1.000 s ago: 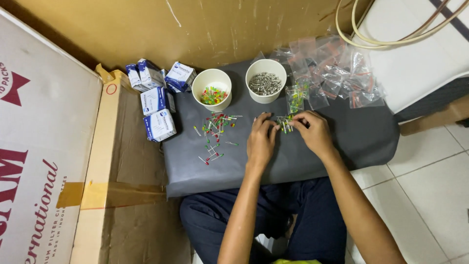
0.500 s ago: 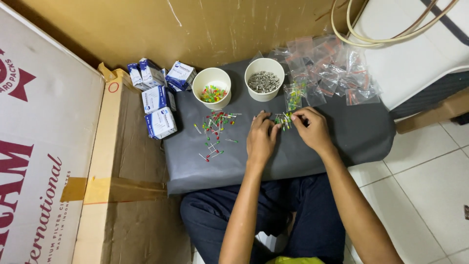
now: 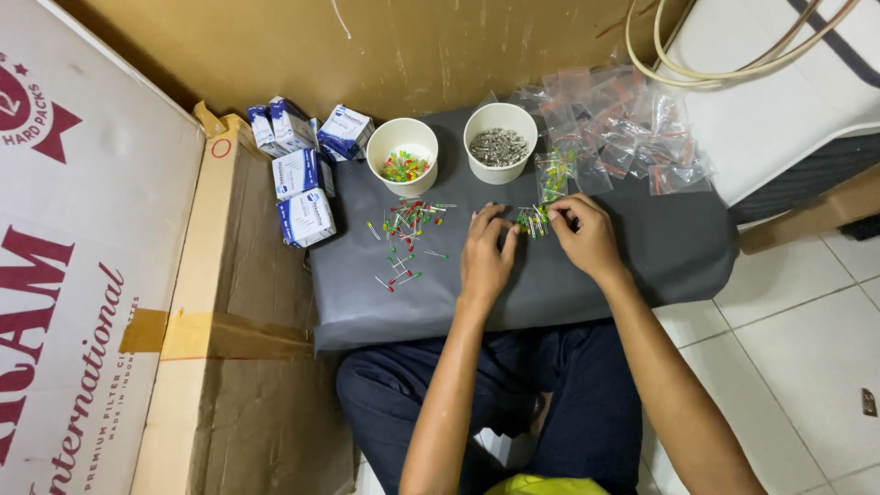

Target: Sorting small electronic LEDs from a central pile and placing them into individual plastic bags.

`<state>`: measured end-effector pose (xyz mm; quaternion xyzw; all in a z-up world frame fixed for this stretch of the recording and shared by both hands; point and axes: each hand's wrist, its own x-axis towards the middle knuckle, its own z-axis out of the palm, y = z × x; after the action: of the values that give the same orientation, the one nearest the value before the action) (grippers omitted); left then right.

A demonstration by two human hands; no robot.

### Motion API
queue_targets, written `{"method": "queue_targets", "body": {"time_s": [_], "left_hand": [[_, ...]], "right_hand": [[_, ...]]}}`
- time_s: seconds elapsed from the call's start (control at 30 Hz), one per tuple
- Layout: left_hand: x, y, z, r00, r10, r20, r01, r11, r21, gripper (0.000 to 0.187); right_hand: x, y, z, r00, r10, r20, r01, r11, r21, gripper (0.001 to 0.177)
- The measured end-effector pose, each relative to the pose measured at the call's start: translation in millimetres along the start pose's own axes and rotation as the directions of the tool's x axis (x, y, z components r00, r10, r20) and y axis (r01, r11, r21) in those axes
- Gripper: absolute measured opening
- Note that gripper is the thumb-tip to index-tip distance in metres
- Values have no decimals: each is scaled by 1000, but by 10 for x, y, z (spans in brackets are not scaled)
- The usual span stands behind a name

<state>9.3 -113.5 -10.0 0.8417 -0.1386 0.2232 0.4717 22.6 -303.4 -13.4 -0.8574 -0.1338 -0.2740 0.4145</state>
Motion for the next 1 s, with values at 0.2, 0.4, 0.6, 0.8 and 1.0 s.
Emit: {"method": "queue_targets", "body": {"time_s": [0.2, 0.4, 0.6, 0.8, 1.0], "left_hand": [[-33, -46, -299, 999, 13, -51, -14, 1000, -12, 6], [33, -263, -868, 995, -38, -92, 43, 998, 50, 8], [67, -499, -1354, 996, -67, -58, 74, 988, 136, 13], [70, -814, -1588, 990, -139, 12, 134, 968, 211, 19], [90, -919, -1590, 991, -136, 2, 134, 972, 192, 22]], "right_hand": [[-24, 66, -8, 993, 14, -120, -7, 998, 60, 8], [52, -160, 261, 995, -98, -23, 100, 984, 144, 11], [362, -1128, 525, 921, -242, 306, 168, 953, 251, 15], [419, -1074, 1214, 828, -224, 514, 275, 961, -24, 20], [472, -1113, 1429, 781, -134, 611, 297, 939, -173, 25]]}}
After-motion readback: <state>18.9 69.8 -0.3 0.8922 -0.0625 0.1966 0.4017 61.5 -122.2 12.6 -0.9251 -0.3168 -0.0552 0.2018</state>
